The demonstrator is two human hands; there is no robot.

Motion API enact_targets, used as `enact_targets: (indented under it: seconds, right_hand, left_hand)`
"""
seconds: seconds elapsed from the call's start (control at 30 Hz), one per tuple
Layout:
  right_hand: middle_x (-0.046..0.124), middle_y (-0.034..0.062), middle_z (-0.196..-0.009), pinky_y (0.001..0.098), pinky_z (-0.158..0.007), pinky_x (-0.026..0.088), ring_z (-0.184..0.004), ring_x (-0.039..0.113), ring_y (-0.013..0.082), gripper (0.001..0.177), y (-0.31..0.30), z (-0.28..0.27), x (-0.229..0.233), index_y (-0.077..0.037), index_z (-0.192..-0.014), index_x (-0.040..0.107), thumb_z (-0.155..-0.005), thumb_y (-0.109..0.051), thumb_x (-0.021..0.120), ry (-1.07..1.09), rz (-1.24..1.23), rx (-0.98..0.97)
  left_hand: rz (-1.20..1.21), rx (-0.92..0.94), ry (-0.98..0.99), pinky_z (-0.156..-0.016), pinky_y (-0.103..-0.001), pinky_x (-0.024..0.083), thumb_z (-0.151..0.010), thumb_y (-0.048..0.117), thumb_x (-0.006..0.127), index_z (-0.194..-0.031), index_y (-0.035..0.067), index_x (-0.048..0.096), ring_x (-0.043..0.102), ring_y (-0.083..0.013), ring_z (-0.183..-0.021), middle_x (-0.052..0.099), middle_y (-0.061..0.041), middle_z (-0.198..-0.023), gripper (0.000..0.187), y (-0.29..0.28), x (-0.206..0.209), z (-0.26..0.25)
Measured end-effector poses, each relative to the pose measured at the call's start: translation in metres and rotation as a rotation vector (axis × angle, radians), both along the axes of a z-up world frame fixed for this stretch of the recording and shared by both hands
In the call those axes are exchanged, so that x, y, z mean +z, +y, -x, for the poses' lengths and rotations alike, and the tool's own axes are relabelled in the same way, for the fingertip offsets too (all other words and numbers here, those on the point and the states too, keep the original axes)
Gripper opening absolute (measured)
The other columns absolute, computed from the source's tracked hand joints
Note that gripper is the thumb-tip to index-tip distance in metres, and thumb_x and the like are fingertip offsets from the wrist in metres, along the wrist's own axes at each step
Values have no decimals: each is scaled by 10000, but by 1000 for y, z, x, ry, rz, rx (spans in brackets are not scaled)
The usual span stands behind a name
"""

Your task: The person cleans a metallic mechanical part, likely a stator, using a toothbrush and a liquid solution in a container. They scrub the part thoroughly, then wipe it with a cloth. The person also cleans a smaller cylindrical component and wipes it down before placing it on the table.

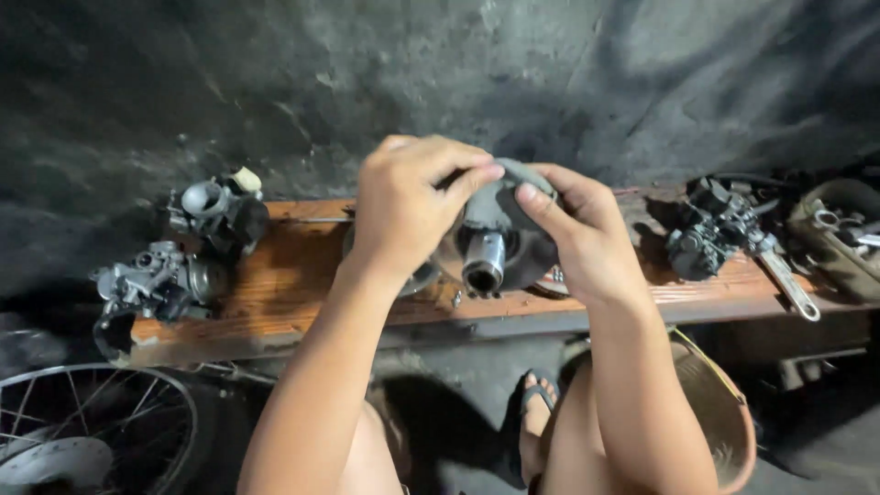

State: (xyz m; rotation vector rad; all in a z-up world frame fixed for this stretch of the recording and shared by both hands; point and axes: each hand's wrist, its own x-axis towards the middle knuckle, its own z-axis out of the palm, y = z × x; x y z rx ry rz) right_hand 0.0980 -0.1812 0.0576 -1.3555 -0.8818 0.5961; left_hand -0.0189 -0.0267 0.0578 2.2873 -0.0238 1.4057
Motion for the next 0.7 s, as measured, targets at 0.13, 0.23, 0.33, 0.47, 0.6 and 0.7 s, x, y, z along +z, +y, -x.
enact_targets:
  seconds: [0.13,0.23,0.33,0.47,0.6,0.7]
  right_hand:
    - [662,81,-827,341,-669,632,-807,692,145,224,17,-13,-19,-12,-1181,732,-998,-133,684,110,-168,-202]
    - [678,82,-877,326,-728,636,-824,721,179,248,29,-22,-20,5,-1202,702,-1004,-139,667,273,-274,-256]
    - [748,183,-994,480,-809,673,-915,777,285,321,40,-21,-12,17,-1262,677,-996,-162,673,460,-374,-320]
    - [743,200,-1060,550,-898,650,-996,760,303,352,51,-40,-46,18,-1307,644,-1015,-177,661,535,-417,-298]
    - [694,216,-1222,548,-1042,563,-1170,667,290,388,76,-28,-36,-1,-1379,605,-1055,-214,592,389,-387,-326]
    - [599,240,-1378,543,-1138,443,-1322,527,344,405,68,-24,-46,-47,-1484,496,-1101,-180,500,-100,-234,-383]
  left_hand:
    - [614,-38,-108,-844,-240,606,-893,392,808,-907,185,566,703,-97,-919,705,62,-966,318,5,-12,-7]
    - [1030,-247,-86,-1136,-432,426,-1000,640,519,-1268,141,584,557,-229,-1259,640,-99,-1259,570,0,-23,-8]
    - [1536,-726,-227,-1039,-319,514,-978,557,632,-1235,220,653,636,-111,-1137,675,63,-1159,424,-13,-36,-23]
    - [1941,-855,-345,-1084,-458,508,-853,733,639,-1251,161,658,621,-271,-1243,669,-82,-1319,697,-28,-44,-40]
    - [2098,-758,-642,-1109,-494,483,-814,687,683,-1296,152,638,600,-301,-1287,640,-93,-1401,721,-18,-30,-63]
    - [2160,-701,-783,-1116,-506,482,-804,664,694,-1259,156,651,612,-314,-1273,657,-112,-1367,684,-27,-24,-63]
